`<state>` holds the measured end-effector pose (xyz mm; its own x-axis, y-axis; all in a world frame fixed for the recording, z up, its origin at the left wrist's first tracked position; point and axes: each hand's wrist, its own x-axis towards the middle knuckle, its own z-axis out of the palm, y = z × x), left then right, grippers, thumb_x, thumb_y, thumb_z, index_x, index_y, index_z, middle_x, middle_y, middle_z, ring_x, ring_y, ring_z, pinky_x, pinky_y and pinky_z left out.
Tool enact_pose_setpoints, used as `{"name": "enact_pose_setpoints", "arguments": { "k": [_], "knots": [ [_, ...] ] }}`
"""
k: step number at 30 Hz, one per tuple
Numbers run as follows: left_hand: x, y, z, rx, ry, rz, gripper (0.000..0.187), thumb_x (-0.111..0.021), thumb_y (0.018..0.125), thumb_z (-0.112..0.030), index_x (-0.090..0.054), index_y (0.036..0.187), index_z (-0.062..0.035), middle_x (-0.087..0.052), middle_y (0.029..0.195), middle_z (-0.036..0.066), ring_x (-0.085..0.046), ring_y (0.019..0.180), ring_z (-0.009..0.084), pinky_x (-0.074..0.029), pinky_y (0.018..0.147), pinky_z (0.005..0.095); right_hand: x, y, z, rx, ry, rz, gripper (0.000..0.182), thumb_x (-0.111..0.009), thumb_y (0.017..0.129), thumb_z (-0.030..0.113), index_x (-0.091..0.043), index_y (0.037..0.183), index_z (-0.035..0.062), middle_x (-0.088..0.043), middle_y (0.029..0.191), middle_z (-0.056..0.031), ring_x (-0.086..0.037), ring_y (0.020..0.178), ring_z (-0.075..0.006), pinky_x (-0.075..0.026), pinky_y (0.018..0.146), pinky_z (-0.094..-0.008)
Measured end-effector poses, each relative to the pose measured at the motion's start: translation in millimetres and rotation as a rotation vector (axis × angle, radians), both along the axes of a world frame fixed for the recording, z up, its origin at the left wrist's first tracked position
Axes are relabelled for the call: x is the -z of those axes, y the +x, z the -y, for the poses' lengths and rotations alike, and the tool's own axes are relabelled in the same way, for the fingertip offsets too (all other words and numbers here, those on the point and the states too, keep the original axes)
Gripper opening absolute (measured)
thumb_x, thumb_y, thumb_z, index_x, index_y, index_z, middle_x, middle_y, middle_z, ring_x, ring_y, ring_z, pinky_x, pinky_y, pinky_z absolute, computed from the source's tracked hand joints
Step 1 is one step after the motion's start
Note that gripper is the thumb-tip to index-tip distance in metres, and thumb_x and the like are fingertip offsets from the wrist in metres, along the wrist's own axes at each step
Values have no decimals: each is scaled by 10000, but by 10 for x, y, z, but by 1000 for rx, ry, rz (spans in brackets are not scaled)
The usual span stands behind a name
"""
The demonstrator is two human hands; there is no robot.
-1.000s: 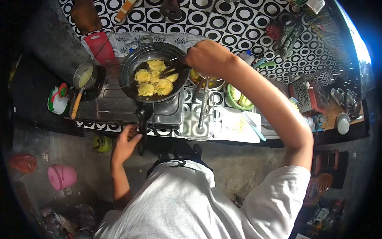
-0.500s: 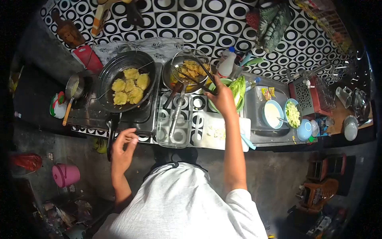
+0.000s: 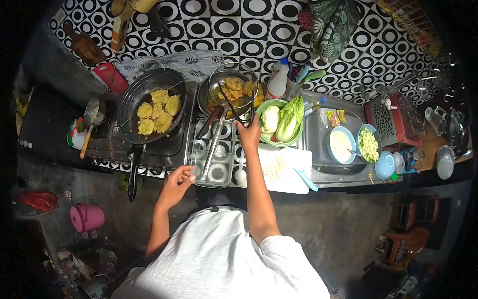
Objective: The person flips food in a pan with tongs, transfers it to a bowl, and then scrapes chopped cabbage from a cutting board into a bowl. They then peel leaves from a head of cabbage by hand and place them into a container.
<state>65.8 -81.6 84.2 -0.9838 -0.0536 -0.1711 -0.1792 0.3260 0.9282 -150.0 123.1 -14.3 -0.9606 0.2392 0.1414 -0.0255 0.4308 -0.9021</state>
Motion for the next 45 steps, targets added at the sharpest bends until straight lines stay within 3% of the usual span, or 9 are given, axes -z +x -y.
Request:
{"name": "enact_pose_setpoints", "arguments": {
  "k": [5, 6, 8, 17, 20, 24, 25, 35, 45],
  "knots": [
    [468, -211, 0, 9, -87, 2, 290, -665, 905, -118, -590, 1161, -4, -655, 928, 97, -635, 815, 198, -515, 730, 327, 96, 15, 169, 10, -64, -72, 730, -835, 728, 147, -465, 1310, -89, -645, 993, -170, -589, 797, -238, -499, 764, -344],
    [523, -244, -4, 21, -94, -2, 293, -668, 903, -125, -589, 1157, -2, -656, 933, 105, -638, 815, 211, -518, 734, 338, 90, 9, 208, 21, -25, -183, 724, -831, 734, 141, -462, 1316, -79, -645, 958, -154, -583, 779, -232, -499, 754, -344],
    [607, -296, -36, 37, -143, -7, 310, -670, 902, -125, -581, 1168, 7, -651, 922, 91, -637, 829, 197, -516, 752, 335, -34, 35, 206, -52, -112, 25, 710, -826, 742, 136, -465, 1322, -57, -655, 910, -136, -592, 756, -227, -500, 739, -348],
    [807, -440, -121, 63, -191, 7, 385, -698, 877, -157, -546, 1199, -13, -610, 1042, 142, -642, 823, 260, -521, 748, 372, 220, -9, 285, -7, -91, -3, 772, -824, 761, 187, -438, 1386, -49, -636, 776, -75, -566, 672, -166, -496, 678, -309],
    [836, -453, -125, 73, -195, 15, 393, -698, 877, -157, -541, 1211, -22, -610, 1045, 143, -642, 823, 260, -521, 747, 373, 329, -19, 270, -54, -140, 69, 800, -816, 753, 155, -405, 1410, -43, -646, 784, -118, -614, 698, -231, -502, 702, -347],
    [824, -475, -126, 80, -210, 26, 394, -701, 876, -160, -542, 1212, -29, -619, 1037, 140, -643, 826, 259, -522, 749, 374, 486, -31, 163, -198, -53, 147, 786, -726, 815, 241, -365, 1416, -114, -689, 962, -258, -678, 892, -369, -516, 802, -384],
    [826, -479, -123, 84, -215, 28, 398, -700, 878, -157, -542, 1221, -33, -615, 1032, 132, -634, 825, 240, -521, 752, 363, 556, -50, 149, -215, -77, 259, 795, -684, 828, 280, -350, 1403, -155, -636, 1093, -350, -638, 1042, -434, -496, 887, -410],
    [770, -462, -147, 60, -227, 39, 392, -697, 885, -162, -542, 1225, -44, -634, 1017, 128, -645, 813, 234, -527, 737, 357, 293, -65, -21, -356, 135, 300, 797, -658, 843, 275, -320, 1411, -171, -558, 1224, -388, -556, 1179, -458, -426, 1018, -416],
    [812, -402, -172, -9, -218, 57, 396, -692, 894, -167, -538, 1234, -33, -649, 1013, 137, -664, 823, 252, -532, 726, 365, 213, -92, -155, -434, 124, 345, 780, -642, 862, 232, -280, 1446, -137, -557, 1232, -382, -558, 1181, -453, -436, 1008, -422]
  ]
}}
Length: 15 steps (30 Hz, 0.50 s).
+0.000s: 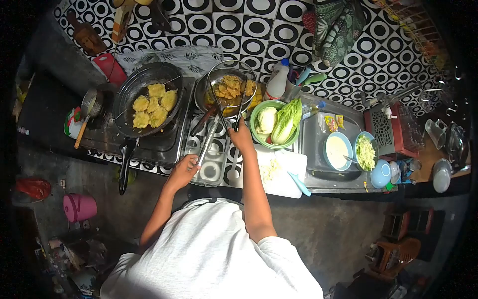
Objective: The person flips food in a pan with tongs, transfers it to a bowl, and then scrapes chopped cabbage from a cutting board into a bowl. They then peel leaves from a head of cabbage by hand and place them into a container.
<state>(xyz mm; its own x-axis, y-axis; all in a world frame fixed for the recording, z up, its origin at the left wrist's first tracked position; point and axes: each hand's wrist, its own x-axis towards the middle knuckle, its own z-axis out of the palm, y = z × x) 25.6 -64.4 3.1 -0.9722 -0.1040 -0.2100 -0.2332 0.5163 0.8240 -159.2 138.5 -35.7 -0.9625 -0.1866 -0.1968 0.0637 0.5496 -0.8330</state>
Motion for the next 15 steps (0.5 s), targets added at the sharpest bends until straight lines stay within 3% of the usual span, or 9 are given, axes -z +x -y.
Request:
{"name": "enact_pose_setpoints", "arguments": {
  "k": [8, 15],
  "knots": [
    [-205, 78, -88, -101, -48, 24, 376, -663, 905, -138, -540, 1242, -25, -648, 1022, 145, -662, 844, 280, -527, 750, 375, 61, -5, -96, -52, -54, -8, 757, -641, 876, 220, -287, 1437, -145, -571, 1209, -375, -570, 1152, -462, -443, 991, -421],
    [-288, 210, -217, -208, -94, 47, 385, -659, 904, -136, -541, 1251, -18, -642, 1054, 158, -654, 898, 300, -525, 780, 383, -44, 41, -189, -124, -28, -13, 777, -636, 880, 198, -240, 1463, -129, -535, 1283, -352, -552, 1188, -441, -433, 1011, -418]
  ]
}}
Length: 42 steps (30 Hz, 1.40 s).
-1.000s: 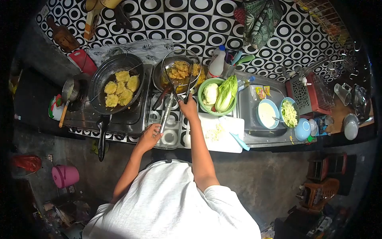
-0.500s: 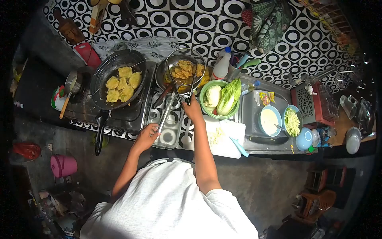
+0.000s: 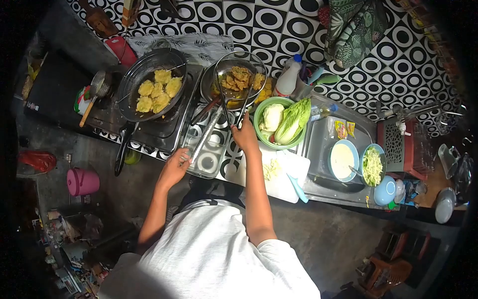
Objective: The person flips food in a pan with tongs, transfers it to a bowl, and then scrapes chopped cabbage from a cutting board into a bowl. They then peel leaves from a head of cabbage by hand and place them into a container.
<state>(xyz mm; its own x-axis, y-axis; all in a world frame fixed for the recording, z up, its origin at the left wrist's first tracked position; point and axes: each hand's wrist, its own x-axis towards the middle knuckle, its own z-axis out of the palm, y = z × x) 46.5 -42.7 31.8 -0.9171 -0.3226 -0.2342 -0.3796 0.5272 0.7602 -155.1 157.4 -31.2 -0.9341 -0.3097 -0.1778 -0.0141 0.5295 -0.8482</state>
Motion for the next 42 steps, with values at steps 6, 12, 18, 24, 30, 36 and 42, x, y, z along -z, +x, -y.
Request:
{"name": "enact_pose_setpoints", "arguments": {
  "k": [6, 12, 18, 24, 30, 36, 42],
  "knots": [
    [-280, 137, -165, 20, -145, -74, 322, -653, 899, -77, -584, 1209, -32, -649, 999, 119, -640, 834, 223, -515, 731, 322, -141, 283, -375, -112, 39, -169, 789, -616, 890, 207, -200, 1496, -76, -401, 1432, -332, -436, 1312, -435, -389, 1067, -419],
    [-508, 158, -384, 98, -22, -142, 282, -628, 899, -48, -604, 1178, -20, -668, 916, 110, -643, 796, 223, -507, 702, 346, -374, 950, -967, -116, 78, -33, 669, -597, 908, 153, -294, 1469, -52, -534, 1288, -265, -604, 1076, -382, -483, 936, -415],
    [-323, 142, -721, 296, 181, -155, 234, -638, 903, -51, -631, 1133, -5, -672, 910, 93, -629, 768, 175, -501, 707, 293, -270, 1732, -1668, 140, 148, -4, 488, -604, 892, 78, -477, 1356, -2, -603, 1157, -212, -633, 958, -356, -504, 848, -411],
    [91, 140, -1011, 422, 322, -51, 230, -668, 878, -52, -625, 1095, 10, -653, 910, 117, -641, 767, 208, -512, 707, 310, -345, 2041, -2234, 328, 359, -81, 438, -662, 844, 62, -513, 1253, 14, -606, 1140, -197, -622, 973, -375, -500, 824, -429],
    [820, -24, -1264, 457, -23, -61, 409, -681, 847, -113, -542, 1216, -5, -570, 1150, 193, -602, 1041, 370, -493, 880, 437, -172, 1704, -2667, 281, 494, -163, 469, -733, 785, 91, -513, 1186, -13, -563, 1137, -199, -587, 1019, -394, -487, 848, -445],
    [1074, -180, -1586, 230, -303, 65, 543, -665, 833, -141, -460, 1295, 57, -479, 1270, 251, -476, 1206, 436, -420, 1016, 472, 242, 1387, -2973, 157, 471, -119, 755, -802, 730, 131, -400, 1345, -42, -445, 1354, -286, -457, 1267, -437, -431, 1035, -435],
    [1225, -318, -1854, -21, -391, 105, 562, -670, 813, -159, -453, 1271, 85, -487, 1276, 264, -452, 1221, 428, -392, 1039, 475, 416, 1204, -3048, 28, 301, -118, 798, -806, 713, 194, -413, 1357, -67, -506, 1312, -312, -516, 1211, -443, -438, 1038, -427]
  ]
}}
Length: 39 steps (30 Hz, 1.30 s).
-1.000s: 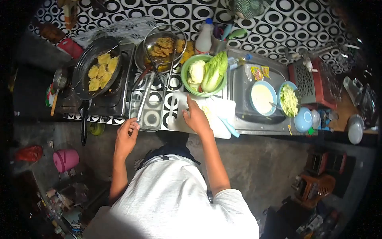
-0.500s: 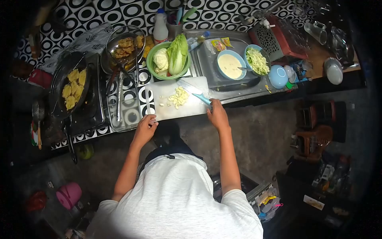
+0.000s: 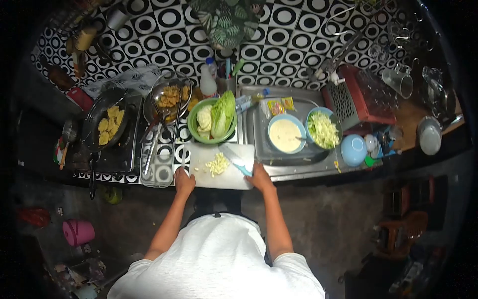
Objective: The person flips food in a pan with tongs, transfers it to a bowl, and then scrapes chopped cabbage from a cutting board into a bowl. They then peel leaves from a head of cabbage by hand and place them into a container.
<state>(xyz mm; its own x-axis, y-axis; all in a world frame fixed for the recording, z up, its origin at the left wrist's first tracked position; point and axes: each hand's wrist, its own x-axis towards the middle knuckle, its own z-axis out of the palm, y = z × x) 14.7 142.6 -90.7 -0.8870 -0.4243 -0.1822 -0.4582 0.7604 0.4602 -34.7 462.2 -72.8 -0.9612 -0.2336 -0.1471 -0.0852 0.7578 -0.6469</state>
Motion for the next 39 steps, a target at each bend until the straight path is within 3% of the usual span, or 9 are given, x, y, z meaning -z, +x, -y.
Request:
{"name": "enact_pose_setpoints", "arguments": {
  "k": [2, 9, 20, 23, 26, 27, 31, 35, 39],
  "knots": [
    [26, -38, -48, -81, 4, -16, 543, -671, 810, -155, -461, 1250, 84, -496, 1260, 260, -449, 1217, 427, -393, 1036, 477, -47, -63, -16, 27, -48, 160, 821, -809, 705, 203, -405, 1365, -73, -514, 1318, -305, -511, 1226, -432, -431, 1047, -425],
    [65, -18, -112, -214, -13, 4, 525, -636, 815, -158, -466, 1274, 31, -513, 1258, 228, -444, 1241, 397, -387, 1034, 498, 53, -96, -56, -28, 28, 241, 952, -781, 726, 247, -279, 1438, -138, -519, 1293, -326, -547, 1202, -408, -462, 1011, -401],
    [219, 440, -231, -481, 98, -90, 513, -639, 781, -87, -493, 1254, 49, -468, 1262, 271, -457, 1172, 434, -376, 1018, 489, -46, 274, -44, 2, 74, 90, 797, -703, 793, 203, -333, 1407, -144, -574, 1173, -287, -583, 1108, -404, -480, 961, -425],
    [286, 563, -129, -510, 192, -138, 438, -639, 805, -102, -543, 1208, 40, -543, 1173, 266, -536, 1072, 430, -428, 965, 474, -111, 414, -60, 19, 74, 103, 771, -696, 808, 190, -338, 1403, -144, -569, 1183, -288, -573, 1120, -407, -474, 966, -425],
    [425, 739, -38, -543, 399, -140, 312, -650, 828, -119, -597, 1092, 37, -623, 986, 238, -605, 921, 430, -477, 876, 462, -109, 603, -88, 4, 86, 83, 735, -698, 837, 171, -342, 1399, -140, -552, 1195, -308, -551, 1137, -429, -455, 977, -435],
    [490, 816, -14, -526, 434, -196, 195, -636, 878, -130, -621, 992, 27, -661, 878, 189, -641, 791, 347, -504, 777, 422, -127, 673, -109, -2, 85, 58, 722, -691, 844, 161, -341, 1400, -140, -548, 1199, -311, -547, 1139, -432, -451, 978, -437],
    [474, 1117, 93, -431, 833, -111, 138, -559, 970, -113, -606, 991, 14, -687, 978, 144, -611, 789, 167, -493, 721, 319, -178, 971, -225, 13, 75, 5, 673, -661, 869, 123, -342, 1402, -138, -532, 1222, -317, -537, 1146, -439, -440, 982, -442],
    [121, 1338, 33, -271, 1284, -117, 128, -540, 989, -105, -538, 1060, 2, -689, 970, 148, -625, 792, 172, -509, 735, 315, -426, 1295, -428, 111, 90, -12, 599, -609, 896, 118, -377, 1401, -106, -536, 1208, -282, -546, 1127, -431, -456, 946, -440],
    [-134, 1362, -130, -158, 1462, -186, 134, -541, 991, -110, -516, 1074, -8, -682, 987, 170, -644, 788, 179, -534, 728, 321, -851, 1451, -616, 207, 55, -76, 552, -604, 888, 124, -440, 1377, -74, -573, 1166, -250, -574, 1074, -423, -476, 910, -439]
  ]
}}
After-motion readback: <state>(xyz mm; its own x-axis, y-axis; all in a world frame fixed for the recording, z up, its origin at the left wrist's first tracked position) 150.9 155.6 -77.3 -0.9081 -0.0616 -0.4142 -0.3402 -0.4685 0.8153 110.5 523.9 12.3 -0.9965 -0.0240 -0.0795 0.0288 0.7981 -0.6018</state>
